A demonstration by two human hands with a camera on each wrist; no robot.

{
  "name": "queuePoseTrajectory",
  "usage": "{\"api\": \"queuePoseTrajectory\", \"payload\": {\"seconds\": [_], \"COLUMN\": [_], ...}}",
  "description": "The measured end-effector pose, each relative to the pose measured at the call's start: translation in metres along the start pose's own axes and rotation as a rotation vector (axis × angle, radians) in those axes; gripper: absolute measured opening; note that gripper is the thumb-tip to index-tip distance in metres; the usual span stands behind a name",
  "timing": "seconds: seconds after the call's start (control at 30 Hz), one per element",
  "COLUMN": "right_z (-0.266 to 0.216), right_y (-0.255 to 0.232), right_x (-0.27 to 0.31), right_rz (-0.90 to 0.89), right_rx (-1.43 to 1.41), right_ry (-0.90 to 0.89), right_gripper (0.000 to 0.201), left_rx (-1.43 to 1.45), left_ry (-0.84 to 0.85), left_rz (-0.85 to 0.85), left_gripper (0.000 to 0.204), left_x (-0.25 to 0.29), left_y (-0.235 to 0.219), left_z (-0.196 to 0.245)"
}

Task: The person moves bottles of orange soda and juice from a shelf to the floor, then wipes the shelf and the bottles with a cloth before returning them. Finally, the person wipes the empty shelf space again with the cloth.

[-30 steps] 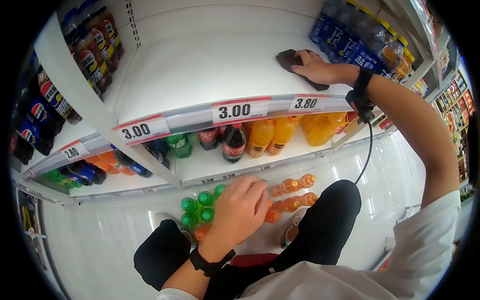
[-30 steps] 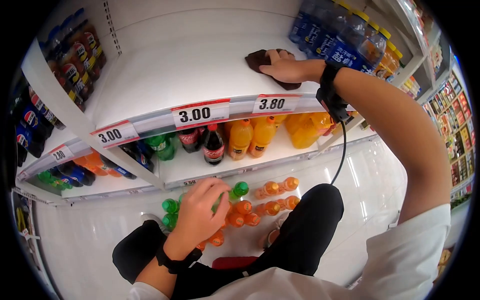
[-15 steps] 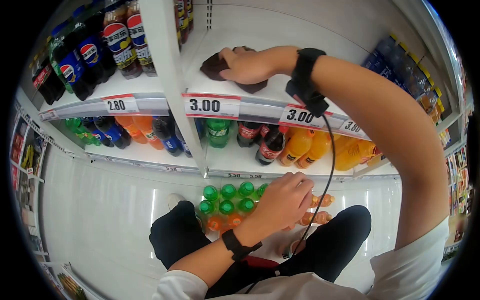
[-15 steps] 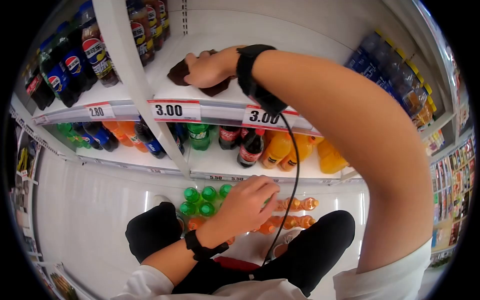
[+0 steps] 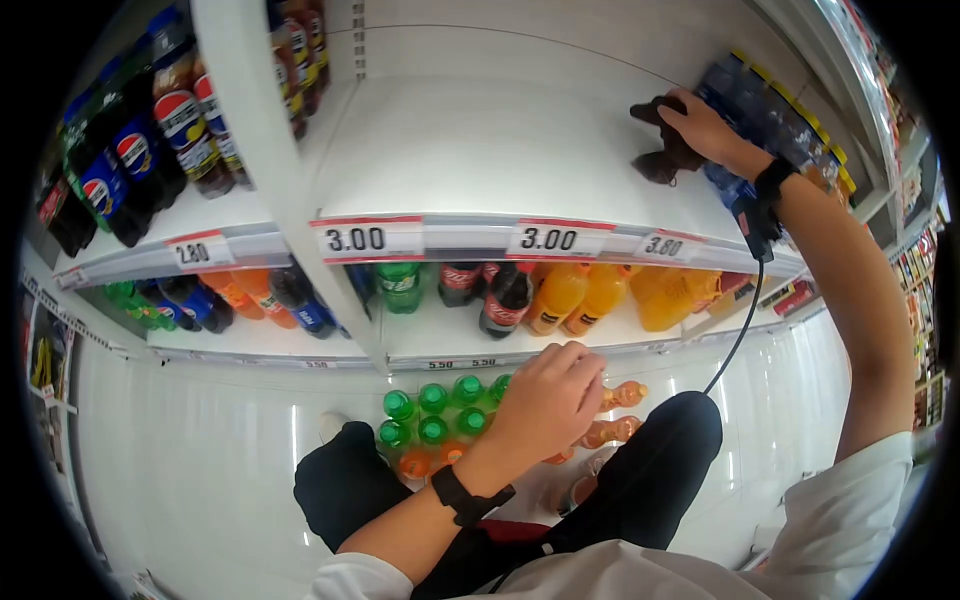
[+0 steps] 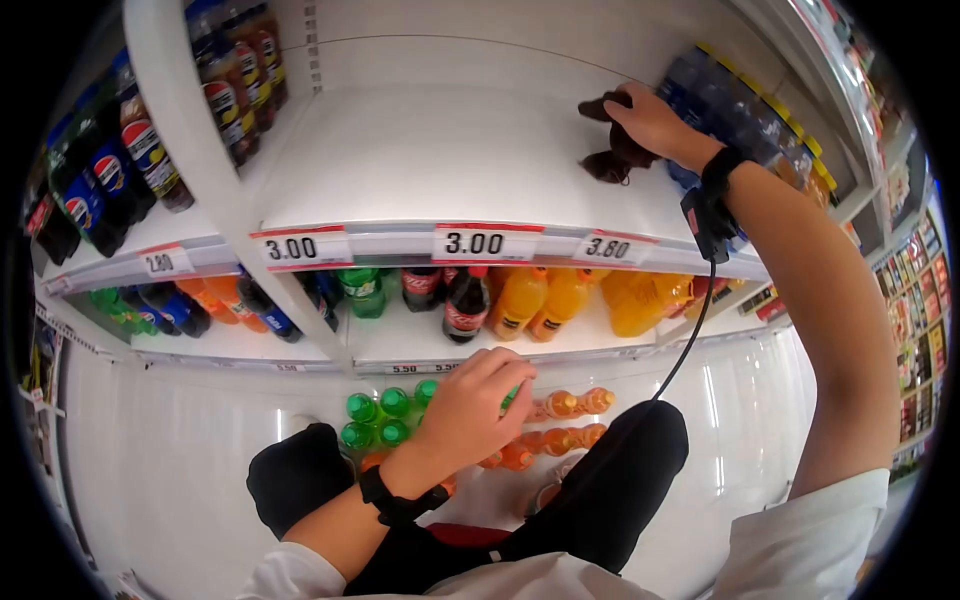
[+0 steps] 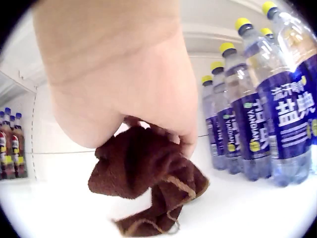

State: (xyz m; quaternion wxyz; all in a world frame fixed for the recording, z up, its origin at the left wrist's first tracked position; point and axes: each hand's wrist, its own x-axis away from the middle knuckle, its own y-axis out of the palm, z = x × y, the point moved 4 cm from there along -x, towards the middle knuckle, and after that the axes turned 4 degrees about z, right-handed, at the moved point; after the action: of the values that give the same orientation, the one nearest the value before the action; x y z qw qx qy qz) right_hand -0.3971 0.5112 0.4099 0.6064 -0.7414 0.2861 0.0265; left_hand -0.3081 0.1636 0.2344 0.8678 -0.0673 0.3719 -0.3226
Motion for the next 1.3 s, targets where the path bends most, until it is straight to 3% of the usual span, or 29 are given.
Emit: {"api": "queuePoseTrajectory", "payload": {"seconds": [0.07, 0.1, 0.13, 0.2, 0.3, 0.43, 0.5, 0.6, 0.67, 0.8, 0.87, 0.93, 1.07, 1.13, 1.3], "right_z": [0.031, 0.035, 0.039, 0.047, 0.047, 0.057, 0.032, 0.000, -0.025, -0.088, -0.113, -0.173, -0.238, -0.264, -0.305], "right_y": [0.005, 0.009, 0.013, 0.028, 0.035, 0.043, 0.036, 0.050, 0.067, 0.095, 0.125, 0.113, 0.145, 0.154, 0.145], "right_x": [0.008, 0.015, 0.028, 0.039, 0.052, 0.029, 0.024, 0.000, -0.016, -0.051, -0.075, -0.060, -0.066, -0.058, -0.018], "right_rz": [-0.243, -0.375, -0.332, -0.469, -0.445, -0.545, -0.615, -0.687, -0.708, -0.711, -0.727, -0.741, -0.714, -0.703, -0.768], "right_rx": [0.082, 0.193, 0.442, 0.383, 0.352, 0.282, 0.264, 0.243, 0.167, 0.253, 0.320, 0.308, 0.252, 0.184, 0.151], "right_ry": [-0.080, -0.025, -0.029, 0.015, 0.137, 0.077, 0.086, 0.074, 0.159, 0.086, -0.075, -0.079, -0.175, -0.239, -0.399], "right_gripper": [0.046, 0.050, 0.060, 0.069, 0.077, 0.077, 0.074, 0.071, 0.062, 0.064, 0.065, 0.063, 0.068, 0.071, 0.061], "left_rx": [-0.040, -0.050, -0.045, -0.075, -0.110, -0.090, -0.083, -0.065, -0.088, -0.005, 0.049, 0.058, 0.170, 0.468, 0.371], "left_ry": [-0.011, -0.016, -0.006, -0.023, -0.030, -0.033, -0.081, -0.070, -0.068, -0.076, -0.063, -0.079, -0.119, -0.274, -0.145], "left_rz": [-0.018, -0.043, -0.063, -0.086, -0.145, -0.149, -0.201, -0.179, -0.125, -0.066, -0.042, -0.037, -0.004, 0.000, 0.001], "left_gripper": [0.010, 0.011, 0.011, 0.011, 0.011, 0.010, 0.010, 0.010, 0.012, 0.014, 0.014, 0.012, 0.013, 0.015, 0.017], "left_x": [0.001, 0.002, 0.002, 0.004, 0.009, 0.009, 0.010, 0.006, 0.001, -0.004, -0.008, -0.008, -0.011, -0.007, 0.000], "left_y": [0.006, 0.009, 0.013, 0.017, 0.022, 0.017, 0.021, 0.019, 0.013, 0.005, -0.003, -0.010, -0.027, -0.029, -0.040], "left_z": [-0.002, -0.003, -0.003, -0.005, -0.007, -0.008, -0.013, -0.014, -0.013, -0.011, -0.006, -0.004, -0.002, -0.005, 0.010]}}
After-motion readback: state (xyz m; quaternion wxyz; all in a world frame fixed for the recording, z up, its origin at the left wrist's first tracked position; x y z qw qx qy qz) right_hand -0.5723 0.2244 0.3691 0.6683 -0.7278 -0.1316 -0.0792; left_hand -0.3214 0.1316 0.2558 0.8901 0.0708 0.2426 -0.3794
